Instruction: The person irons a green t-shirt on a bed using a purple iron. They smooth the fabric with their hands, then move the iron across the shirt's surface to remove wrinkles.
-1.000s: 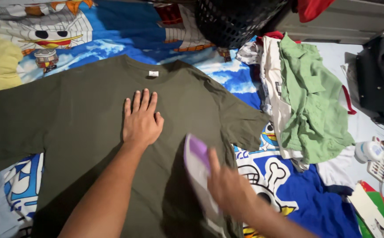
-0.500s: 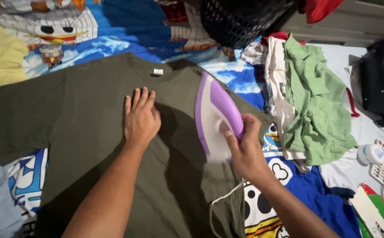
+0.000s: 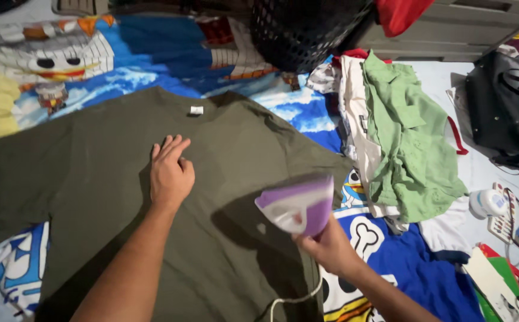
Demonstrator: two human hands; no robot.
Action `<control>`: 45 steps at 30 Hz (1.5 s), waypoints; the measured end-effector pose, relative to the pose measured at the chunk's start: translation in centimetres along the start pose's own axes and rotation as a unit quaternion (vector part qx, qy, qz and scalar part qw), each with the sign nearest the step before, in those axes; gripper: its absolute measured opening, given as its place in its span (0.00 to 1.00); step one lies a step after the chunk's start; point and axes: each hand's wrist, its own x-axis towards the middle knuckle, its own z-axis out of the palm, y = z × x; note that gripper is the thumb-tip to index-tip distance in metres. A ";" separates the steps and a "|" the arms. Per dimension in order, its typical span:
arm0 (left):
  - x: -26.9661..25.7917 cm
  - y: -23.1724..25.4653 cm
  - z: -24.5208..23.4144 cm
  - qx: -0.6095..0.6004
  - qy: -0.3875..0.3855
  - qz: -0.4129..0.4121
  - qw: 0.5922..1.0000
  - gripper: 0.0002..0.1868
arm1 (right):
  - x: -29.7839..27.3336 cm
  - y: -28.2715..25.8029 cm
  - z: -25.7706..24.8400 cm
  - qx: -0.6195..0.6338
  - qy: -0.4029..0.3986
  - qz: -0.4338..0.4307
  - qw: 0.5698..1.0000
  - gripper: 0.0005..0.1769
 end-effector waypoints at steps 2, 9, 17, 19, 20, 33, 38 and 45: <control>0.1 0.5 -0.4 0.011 -0.005 0.006 1.000 0.21 | 0.1 -0.7 -0.3 -0.082 -0.046 0.100 0.990 0.31; 3.1 5.1 -1.5 0.131 -0.107 -0.113 0.979 0.13 | 7.9 2.4 -12.0 -0.370 -0.174 0.014 0.912 0.13; 12.0 4.7 9.3 0.015 -0.196 0.213 0.957 0.28 | 21.8 2.6 -8.5 -0.278 0.057 -0.165 0.945 0.18; 13.4 4.2 11.9 0.051 -0.251 0.265 0.930 0.32 | 21.8 2.5 -8.1 -0.331 -0.003 -0.055 0.942 0.23; 14.1 4.0 12.6 0.063 -0.265 0.256 0.928 0.31 | 21.4 2.4 -8.3 -0.337 0.027 -0.109 0.935 0.21; 16.4 2.8 15.9 0.211 -0.218 0.079 0.950 0.13 | 20.1 1.7 -7.0 -0.292 0.165 -0.037 0.941 0.14; 16.6 3.5 14.6 0.193 -0.187 0.031 0.963 0.06 | 23.2 2.8 -6.6 -0.327 0.108 -0.180 0.921 0.09; 18.2 3.2 12.3 0.043 -0.159 0.008 0.986 0.07 | 26.7 7.2 -7.9 -0.124 0.108 -0.102 0.981 0.11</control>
